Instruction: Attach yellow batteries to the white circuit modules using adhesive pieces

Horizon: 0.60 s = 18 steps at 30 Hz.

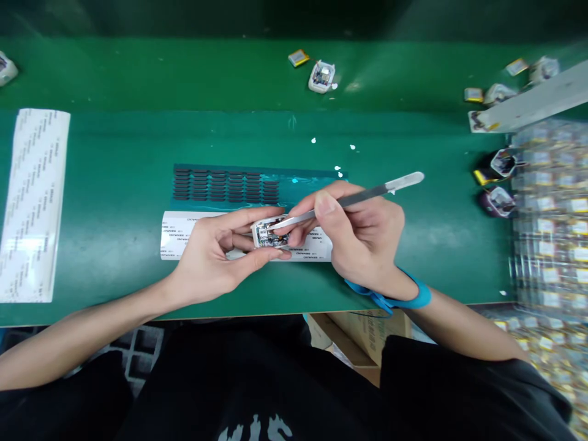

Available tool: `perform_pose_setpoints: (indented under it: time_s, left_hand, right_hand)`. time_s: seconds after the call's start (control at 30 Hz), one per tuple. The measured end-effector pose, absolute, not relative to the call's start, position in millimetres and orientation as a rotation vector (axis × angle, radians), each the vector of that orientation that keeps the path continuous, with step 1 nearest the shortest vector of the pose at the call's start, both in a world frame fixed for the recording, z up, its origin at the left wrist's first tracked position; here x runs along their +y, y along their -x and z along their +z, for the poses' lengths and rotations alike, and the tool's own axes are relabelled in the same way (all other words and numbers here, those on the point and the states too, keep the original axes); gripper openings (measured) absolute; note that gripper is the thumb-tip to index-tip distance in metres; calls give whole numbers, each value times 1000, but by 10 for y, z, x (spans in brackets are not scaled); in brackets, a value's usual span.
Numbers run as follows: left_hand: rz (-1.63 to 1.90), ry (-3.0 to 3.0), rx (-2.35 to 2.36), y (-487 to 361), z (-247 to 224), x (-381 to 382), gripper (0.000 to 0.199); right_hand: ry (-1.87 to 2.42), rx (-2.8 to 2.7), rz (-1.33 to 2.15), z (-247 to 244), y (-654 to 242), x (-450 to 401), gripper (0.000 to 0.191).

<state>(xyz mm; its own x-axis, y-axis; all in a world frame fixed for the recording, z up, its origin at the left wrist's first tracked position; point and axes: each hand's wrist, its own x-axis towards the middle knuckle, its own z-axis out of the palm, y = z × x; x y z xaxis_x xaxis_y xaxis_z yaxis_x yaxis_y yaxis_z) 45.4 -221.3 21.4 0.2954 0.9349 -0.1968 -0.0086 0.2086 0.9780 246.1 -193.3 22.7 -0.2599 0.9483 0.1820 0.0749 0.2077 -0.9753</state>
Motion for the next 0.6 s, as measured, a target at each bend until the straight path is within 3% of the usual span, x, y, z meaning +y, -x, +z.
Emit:
perform_pose_setpoints:
  time_s: [0.33,0.6]
  left_hand:
    - [881,-1198,1062,-424,231,-2222,30]
    - [1087,-1452,1173,-315,292,-2105,25]
  right_hand:
    - [866,-1669,1117,253,-2484,-1948,23]
    - [883,-1863,710,390,-2696,-1629,18]
